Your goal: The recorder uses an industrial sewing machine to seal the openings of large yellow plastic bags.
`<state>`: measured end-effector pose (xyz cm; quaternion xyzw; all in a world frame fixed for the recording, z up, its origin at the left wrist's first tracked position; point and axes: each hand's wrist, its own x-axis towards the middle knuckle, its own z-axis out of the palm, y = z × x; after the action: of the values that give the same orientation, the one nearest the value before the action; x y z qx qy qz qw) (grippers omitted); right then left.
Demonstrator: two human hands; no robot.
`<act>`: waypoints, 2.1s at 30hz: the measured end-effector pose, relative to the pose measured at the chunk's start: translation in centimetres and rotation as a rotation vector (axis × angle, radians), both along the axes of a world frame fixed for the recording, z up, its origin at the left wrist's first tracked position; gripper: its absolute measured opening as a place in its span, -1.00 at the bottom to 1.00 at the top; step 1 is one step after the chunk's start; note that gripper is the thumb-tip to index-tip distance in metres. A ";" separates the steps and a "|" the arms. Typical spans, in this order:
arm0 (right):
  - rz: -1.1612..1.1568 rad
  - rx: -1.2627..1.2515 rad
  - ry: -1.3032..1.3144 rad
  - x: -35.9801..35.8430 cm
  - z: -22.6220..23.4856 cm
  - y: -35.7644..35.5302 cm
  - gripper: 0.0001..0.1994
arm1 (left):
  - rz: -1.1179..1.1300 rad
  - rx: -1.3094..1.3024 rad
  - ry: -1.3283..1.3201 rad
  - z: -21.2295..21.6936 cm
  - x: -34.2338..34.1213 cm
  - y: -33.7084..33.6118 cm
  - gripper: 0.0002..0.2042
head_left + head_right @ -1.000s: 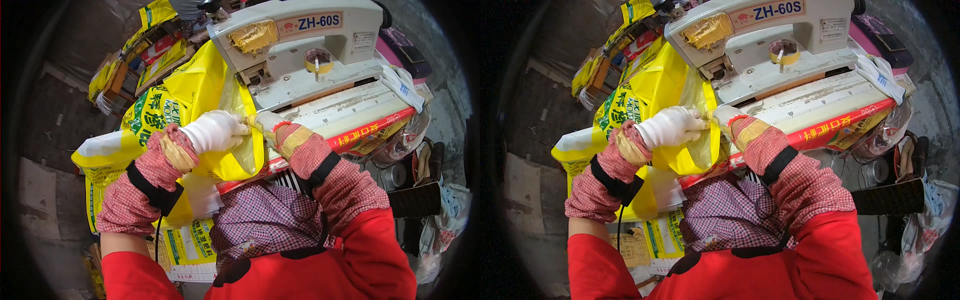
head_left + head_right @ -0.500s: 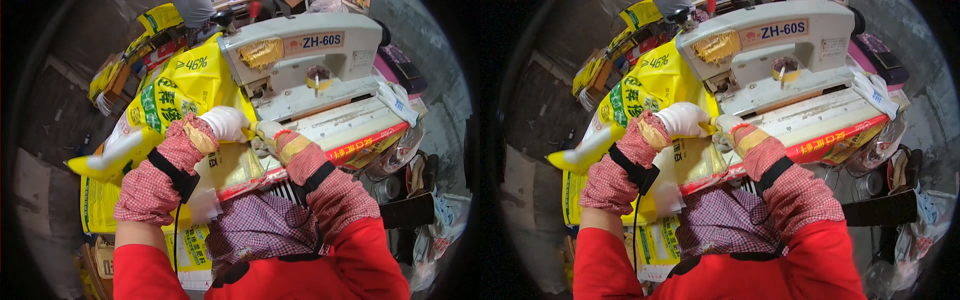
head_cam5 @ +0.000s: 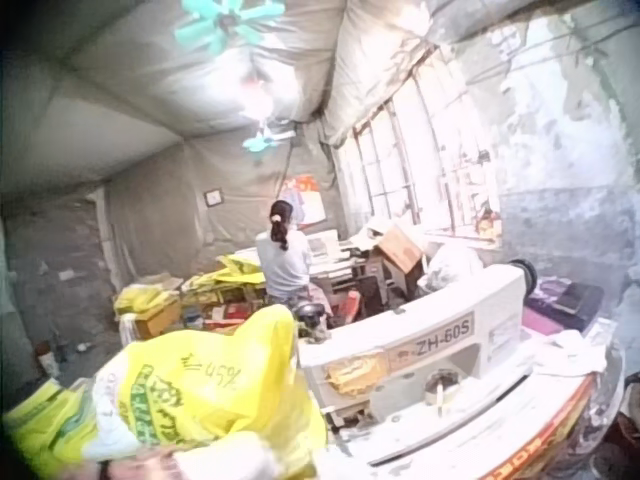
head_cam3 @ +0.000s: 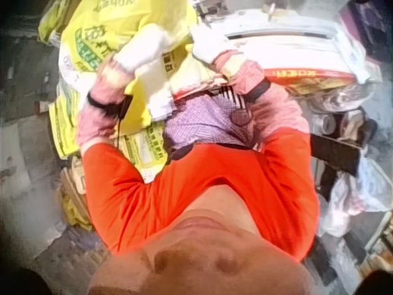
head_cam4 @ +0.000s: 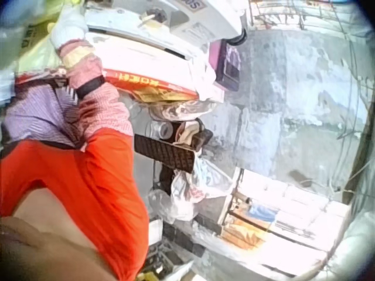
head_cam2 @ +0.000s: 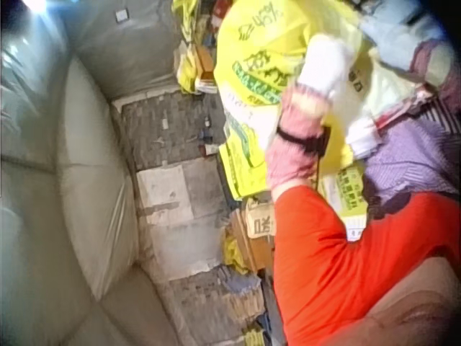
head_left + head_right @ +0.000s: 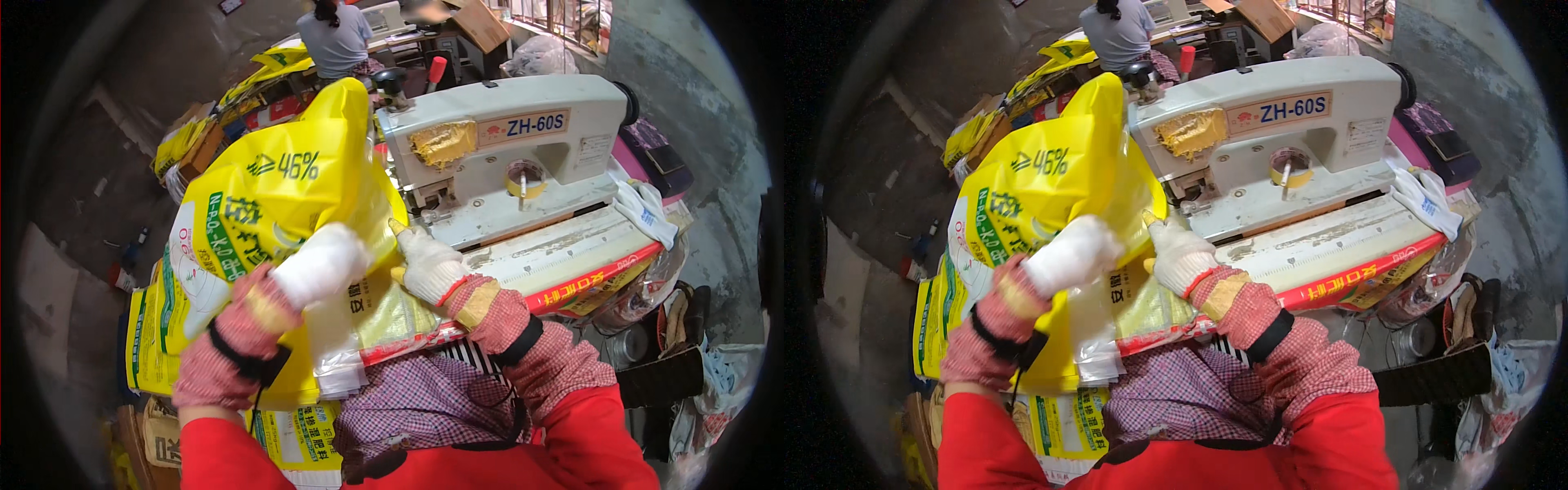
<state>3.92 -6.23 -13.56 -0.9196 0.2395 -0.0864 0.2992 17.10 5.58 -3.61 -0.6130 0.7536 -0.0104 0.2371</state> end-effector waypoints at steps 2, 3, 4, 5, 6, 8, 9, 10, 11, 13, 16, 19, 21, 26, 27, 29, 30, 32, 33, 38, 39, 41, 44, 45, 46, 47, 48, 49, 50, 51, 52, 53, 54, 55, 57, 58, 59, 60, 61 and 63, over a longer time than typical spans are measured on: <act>0.032 -0.095 0.110 1.7 0.6 -0.4 -0.42 | -0.125 -0.116 0.042 3.3 -1.4 4.4 -0.92; -0.037 -0.101 0.157 2.7 1.0 -0.6 -0.53 | -0.157 -0.254 0.067 5.1 -1.5 6.5 -0.93; -0.114 0.025 0.118 3.7 1.3 -0.8 -0.58 | -0.204 -0.402 0.087 6.9 -1.6 8.5 -0.94; -0.187 0.160 0.100 4.6 1.6 -0.7 -0.62 | -0.197 -0.625 0.050 8.4 -1.4 10.2 -0.92; -0.301 0.293 0.054 5.2 2.0 -0.5 -0.65 | -0.152 -0.838 0.000 9.5 -1.1 11.7 -0.88; -0.048 -0.250 -0.045 5.7 2.8 1.1 -0.78 | 0.097 -1.133 0.132 9.8 -0.4 14.2 -0.61; -0.019 -0.313 -0.154 5.6 3.5 2.1 -0.80 | 0.025 -1.171 -0.109 10.0 0.5 15.5 -0.47; 0.087 -0.386 -0.227 4.6 4.3 2.8 -0.78 | 0.067 -1.238 0.081 9.4 1.4 16.8 -0.44; 0.268 -0.615 -0.345 3.6 5.2 3.6 -0.77 | 0.105 -1.301 0.276 8.1 2.5 17.6 -0.39; 0.383 -0.279 -0.615 1.1 7.4 4.6 -0.84 | 0.272 -1.292 0.535 5.1 4.7 19.4 -0.16; 0.282 0.155 -0.842 -2.6 9.8 4.5 -0.88 | 0.349 -0.999 0.269 -0.5 6.8 22.5 -0.35; 0.136 0.419 -0.938 -4.0 9.8 3.4 -0.88 | 0.749 -0.776 0.046 -4.7 8.5 24.7 -0.57; 0.162 0.295 -0.875 -3.9 8.2 3.3 -0.87 | 0.707 -0.797 0.011 -6.8 9.2 25.9 -0.61; 0.081 0.541 -0.687 -4.5 2.6 8.1 -0.82 | 0.846 -0.725 0.015 -8.3 11.3 30.6 -0.61; 0.103 0.211 -0.562 -5.1 1.9 9.5 -0.79 | 0.842 -0.704 -0.020 -8.0 11.6 32.3 -0.61; 0.712 0.355 -0.254 -6.4 1.6 10.9 -0.70 | 0.788 -0.695 -0.093 -7.4 11.7 36.0 -0.64; 0.906 0.686 -0.065 -7.4 2.0 10.8 -0.68 | 0.721 -0.703 -0.142 -7.2 11.4 38.1 -0.66; 0.964 0.378 -0.387 -6.8 3.0 10.0 -0.70 | 0.730 -0.561 -0.161 -6.6 11.4 41.8 -0.67; 0.749 0.322 -0.476 -5.9 3.7 9.1 -0.70 | 0.765 -0.538 -0.134 -6.8 10.9 43.5 -0.64; 0.326 -0.114 -0.819 1.1 6.7 4.7 -0.67 | 0.935 -0.525 -0.012 -8.0 10.4 48.2 -0.62; 0.473 -0.106 -0.681 1.9 7.1 4.3 -0.67 | 1.041 -0.540 0.070 -8.3 10.4 48.3 -0.64; 0.706 -0.066 -0.470 2.8 7.9 4.6 -0.76 | 1.015 -0.531 0.034 -8.6 10.3 48.1 -0.70; 0.912 -0.517 -0.182 2.2 9.3 6.1 -0.78 | 0.735 -0.509 -0.199 -8.9 9.6 47.4 -0.77; 0.920 -0.588 -0.199 1.5 9.7 6.6 -0.81 | 0.708 -0.540 -0.212 -8.9 9.3 47.1 -0.79; 0.843 -0.548 -0.296 1.1 10.2 6.7 -0.82 | 0.674 -0.561 -0.248 -8.9 9.0 46.7 -0.80; 0.784 -0.502 -0.382 0.5 10.6 6.6 -0.82 | 0.731 -0.557 -0.216 -8.9 8.8 46.4 -0.82; 0.719 -0.449 -0.384 0.0 10.9 6.3 -0.83 | 0.782 -0.545 -0.205 -8.9 8.7 46.1 -0.83; 0.526 -0.325 -0.566 -0.5 11.0 6.1 -0.83 | 0.839 -0.514 -0.221 -8.9 8.6 45.7 -0.85; 0.419 -0.338 -0.764 -0.8 10.9 5.7 -0.82 | 0.815 -0.550 -0.168 -8.8 8.5 45.4 -0.85; 0.411 -0.340 -0.923 -0.9 10.6 5.5 -0.80 | 0.798 -0.567 -0.141 -8.8 8.5 45.1 -0.84; 0.368 -0.309 -1.044 -1.0 10.1 5.4 -0.77 | 0.774 -0.570 -0.131 -8.7 8.5 44.9 -0.84; 0.316 -0.210 -1.072 -1.0 9.3 5.6 -0.77 | 0.754 -0.585 -0.153 -8.7 8.4 44.6 -0.85; 0.265 -0.104 -1.069 -0.9 8.4 5.8 -0.77 | 0.761 -0.601 -0.155 -8.6 8.3 44.5 -0.82; 0.225 -0.001 -0.989 -0.8 7.4 6.1 -0.77 | 0.764 -0.583 -0.165 -8.6 8.2 44.3 -0.79; 0.224 0.066 -0.807 -1.7 5.2 6.1 -0.79 | 0.821 -0.583 -0.151 -8.6 7.9 44.2 -0.79; 0.167 0.127 -0.652 -2.2 4.1 5.9 -0.80 | 0.875 -0.599 -0.127 -8.7 7.7 44.2 -0.82; 0.256 0.105 -0.654 -2.6 3.1 5.9 -0.81 | 0.930 -0.585 -0.116 -8.7 7.5 44.2 -0.84; 0.285 0.111 -0.635 -2.9 2.2 5.7 -0.82 | 0.957 -0.599 -0.095 -8.8 7.4 44.2 -0.84; 0.337 0.155 -0.572 -3.2 1.6 5.4 -0.83 | 0.982 -0.586 -0.090 -8.9 7.2 44.2 -0.83; 0.152 -0.059 -0.580 -3.5 0.9 4.5 -0.86 | 1.008 -0.595 -0.039 -9.0 7.1 44.5 -0.82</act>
<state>0.45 -1.73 -12.66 -0.8802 0.0721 -0.3298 0.3337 24.24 50.05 -12.63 -0.9358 0.3290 -0.1190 0.0443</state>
